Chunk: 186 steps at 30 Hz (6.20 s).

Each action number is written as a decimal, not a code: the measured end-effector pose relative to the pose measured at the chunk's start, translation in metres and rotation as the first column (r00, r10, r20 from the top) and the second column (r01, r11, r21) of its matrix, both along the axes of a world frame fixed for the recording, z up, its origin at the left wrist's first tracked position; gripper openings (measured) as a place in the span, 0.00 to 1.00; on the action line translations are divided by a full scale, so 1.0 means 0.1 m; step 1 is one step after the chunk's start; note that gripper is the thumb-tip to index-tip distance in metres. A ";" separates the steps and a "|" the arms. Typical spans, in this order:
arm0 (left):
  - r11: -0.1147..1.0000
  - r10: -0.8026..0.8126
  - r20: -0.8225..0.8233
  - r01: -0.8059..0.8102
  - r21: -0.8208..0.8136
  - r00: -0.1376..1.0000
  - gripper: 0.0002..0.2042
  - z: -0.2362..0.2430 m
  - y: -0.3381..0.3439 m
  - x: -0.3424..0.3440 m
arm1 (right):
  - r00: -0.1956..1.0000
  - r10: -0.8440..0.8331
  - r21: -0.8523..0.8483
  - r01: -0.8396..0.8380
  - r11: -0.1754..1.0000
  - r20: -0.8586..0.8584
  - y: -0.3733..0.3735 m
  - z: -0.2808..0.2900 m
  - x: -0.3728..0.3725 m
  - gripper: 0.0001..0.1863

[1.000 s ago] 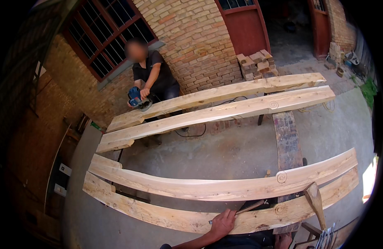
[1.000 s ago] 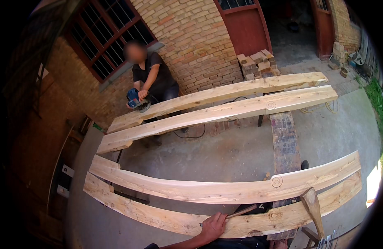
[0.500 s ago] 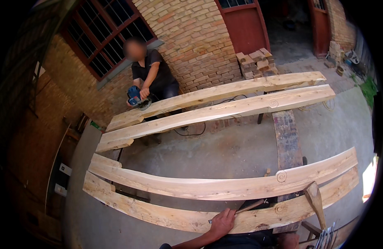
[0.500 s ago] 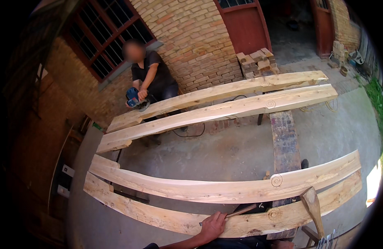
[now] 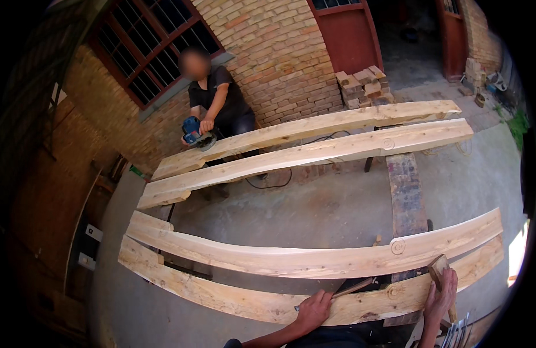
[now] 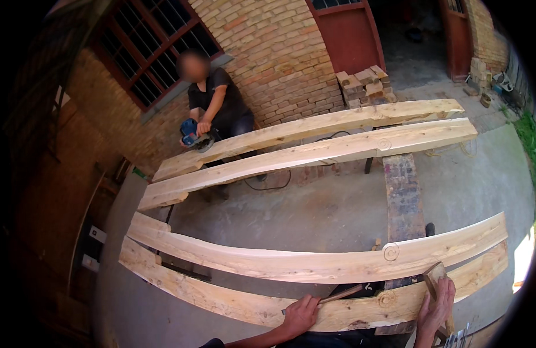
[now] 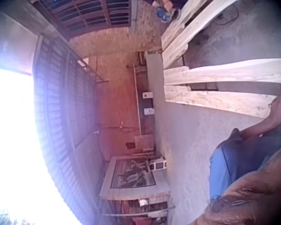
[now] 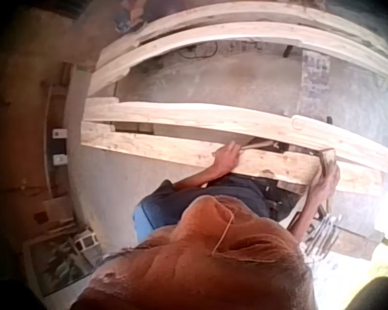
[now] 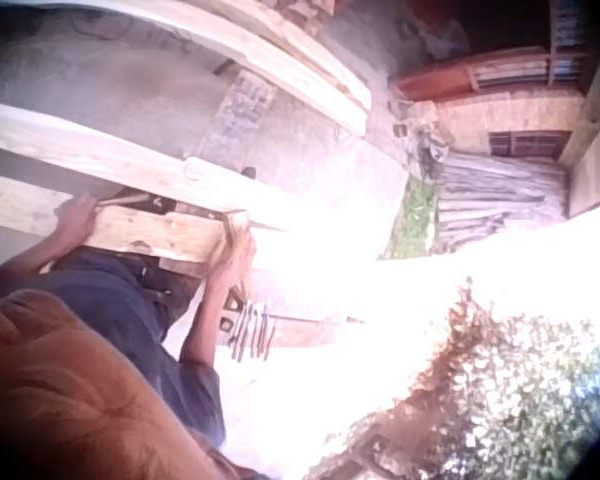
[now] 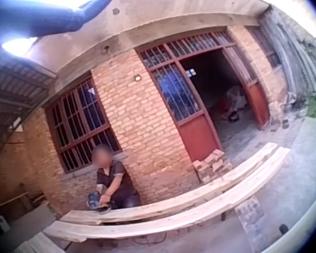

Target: The person carves decorative spiral patterns into a wooden board using a chisel and a wooden mallet. They strike the end of the chisel to remove small shavings of wood and switch between different chisels from a nearby bench.

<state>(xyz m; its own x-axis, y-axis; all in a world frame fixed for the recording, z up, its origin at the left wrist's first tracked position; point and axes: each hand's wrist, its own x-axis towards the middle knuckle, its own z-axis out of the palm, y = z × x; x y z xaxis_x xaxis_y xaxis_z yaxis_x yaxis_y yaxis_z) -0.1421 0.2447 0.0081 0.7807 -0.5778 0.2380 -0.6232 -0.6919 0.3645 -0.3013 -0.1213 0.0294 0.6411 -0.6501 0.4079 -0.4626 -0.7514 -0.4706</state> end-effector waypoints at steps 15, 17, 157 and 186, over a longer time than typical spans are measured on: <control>1.000 -0.001 0.009 0.001 -0.003 1.000 0.10 0.04 -0.02 0.01 | 0.999 -0.021 0.002 0.021 1.000 -0.039 -0.26 -0.32 0.15 0.42; 1.000 0.001 0.007 -0.001 -0.008 1.000 0.10 0.04 -0.03 0.01 | 0.999 -0.021 -0.046 0.019 0.999 -0.045 -0.25 -0.32 0.15 0.42; 0.759 -0.551 0.004 0.503 -0.413 0.835 0.12 -0.09 -2.42 1.56 | 0.907 0.411 -0.498 -0.401 0.769 -0.095 -0.59 1.93 2.24 0.08; 0.445 -0.597 -0.538 -0.312 -0.839 0.596 0.22 0.82 -2.98 1.45 | 0.897 0.427 -0.543 -0.306 0.782 0.111 -0.87 1.95 2.11 0.14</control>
